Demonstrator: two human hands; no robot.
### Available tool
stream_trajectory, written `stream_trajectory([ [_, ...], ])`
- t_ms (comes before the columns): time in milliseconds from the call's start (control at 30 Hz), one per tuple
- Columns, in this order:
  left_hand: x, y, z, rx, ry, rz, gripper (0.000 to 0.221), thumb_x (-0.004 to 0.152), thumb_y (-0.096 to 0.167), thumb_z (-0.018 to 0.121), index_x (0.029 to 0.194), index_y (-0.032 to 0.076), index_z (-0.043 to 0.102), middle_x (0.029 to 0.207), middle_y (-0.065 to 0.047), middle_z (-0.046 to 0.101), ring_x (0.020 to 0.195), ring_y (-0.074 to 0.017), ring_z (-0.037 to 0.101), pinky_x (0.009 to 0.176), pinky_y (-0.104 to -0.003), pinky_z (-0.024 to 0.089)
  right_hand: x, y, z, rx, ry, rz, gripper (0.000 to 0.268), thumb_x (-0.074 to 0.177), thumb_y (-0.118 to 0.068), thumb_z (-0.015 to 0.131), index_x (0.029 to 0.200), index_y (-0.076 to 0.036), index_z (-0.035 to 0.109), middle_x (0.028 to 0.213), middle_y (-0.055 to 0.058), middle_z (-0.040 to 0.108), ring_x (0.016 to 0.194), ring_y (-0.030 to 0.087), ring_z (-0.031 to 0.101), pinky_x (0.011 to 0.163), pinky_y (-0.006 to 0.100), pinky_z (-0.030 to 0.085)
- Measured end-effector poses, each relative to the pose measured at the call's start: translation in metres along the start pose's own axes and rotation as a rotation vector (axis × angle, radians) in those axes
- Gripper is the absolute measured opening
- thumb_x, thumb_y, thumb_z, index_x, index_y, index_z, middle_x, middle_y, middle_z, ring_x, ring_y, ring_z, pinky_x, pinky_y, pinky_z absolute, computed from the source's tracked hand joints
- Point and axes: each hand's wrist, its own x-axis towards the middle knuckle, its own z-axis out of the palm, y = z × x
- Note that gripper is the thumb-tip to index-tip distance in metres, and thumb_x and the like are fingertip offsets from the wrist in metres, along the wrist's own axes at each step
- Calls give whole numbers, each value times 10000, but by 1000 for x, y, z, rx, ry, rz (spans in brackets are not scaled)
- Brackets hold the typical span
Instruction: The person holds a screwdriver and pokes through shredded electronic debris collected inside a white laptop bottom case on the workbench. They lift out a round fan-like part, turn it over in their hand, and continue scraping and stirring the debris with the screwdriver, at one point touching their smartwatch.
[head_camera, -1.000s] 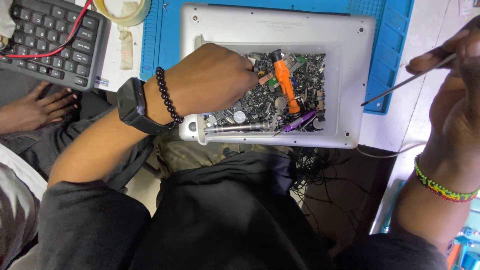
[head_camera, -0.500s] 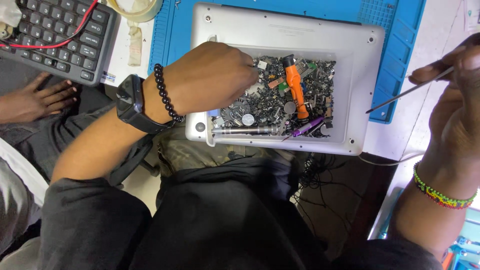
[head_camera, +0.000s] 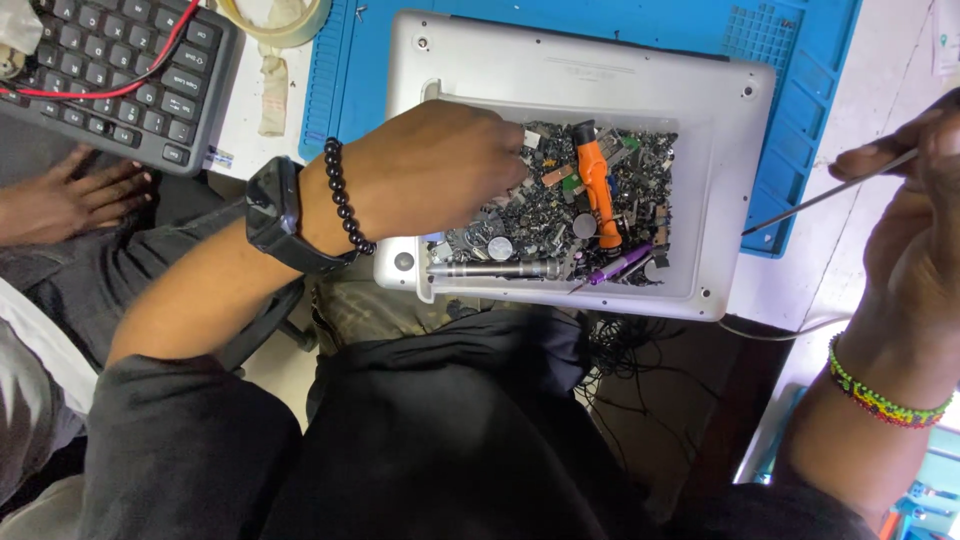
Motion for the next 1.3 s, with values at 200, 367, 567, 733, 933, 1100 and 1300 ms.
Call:
stream_trajectory([
  [200,-9,3,-13,6,-58,-50,196,806,-121,646,886,58,652,847,-92,580,697,-268,596,582,-407,521,6,31,-16,-4,0,51,215,1366,-276,491,1302,-73,519,1222,46,489,1023,188,667,992,238,599],
  [367,-11,6,-9,-41,8,-65,241,753,-180,608,816,53,604,753,-81,505,648,-276,544,471,-409,457,5,15,-7,-19,-31,9,215,1398,-207,459,1285,-28,497,1191,87,471,986,214,666,971,220,566],
  [567,-6,8,-3,152,-35,-29,203,808,-24,680,797,172,629,769,-17,548,709,-207,572,536,-353,507,6,41,-23,5,-19,28,178,1401,-182,474,1276,-58,502,1205,63,480,992,194,660,955,239,602],
  [733,-4,3,2,125,41,-11,172,812,-38,663,815,128,621,763,-46,541,672,-223,559,508,-364,481,3,19,-14,-32,-42,4,221,1380,-276,477,1338,-59,489,1231,54,455,982,215,660,986,271,579],
  [933,-6,7,-8,63,100,0,189,826,-108,633,874,75,632,778,-65,542,681,-251,572,510,-383,486,5,11,-10,-84,-107,-50,213,1412,-215,407,1327,-21,433,1178,97,445,1053,252,674,998,320,588],
  [1100,-8,16,-4,-156,138,67,158,854,-108,704,883,48,711,792,-76,582,646,-218,604,491,-338,559,4,-1,1,1,-58,2,174,1381,-221,462,1306,-68,496,1263,77,478,997,182,665,937,219,587],
  [1300,1,20,-7,-107,-211,-124,151,923,-19,658,908,118,720,830,-61,582,692,-222,591,510,-371,547,2,-6,5,-37,-25,8,250,1383,-222,482,1193,-61,490,1166,77,474,975,204,668,955,246,567],
])
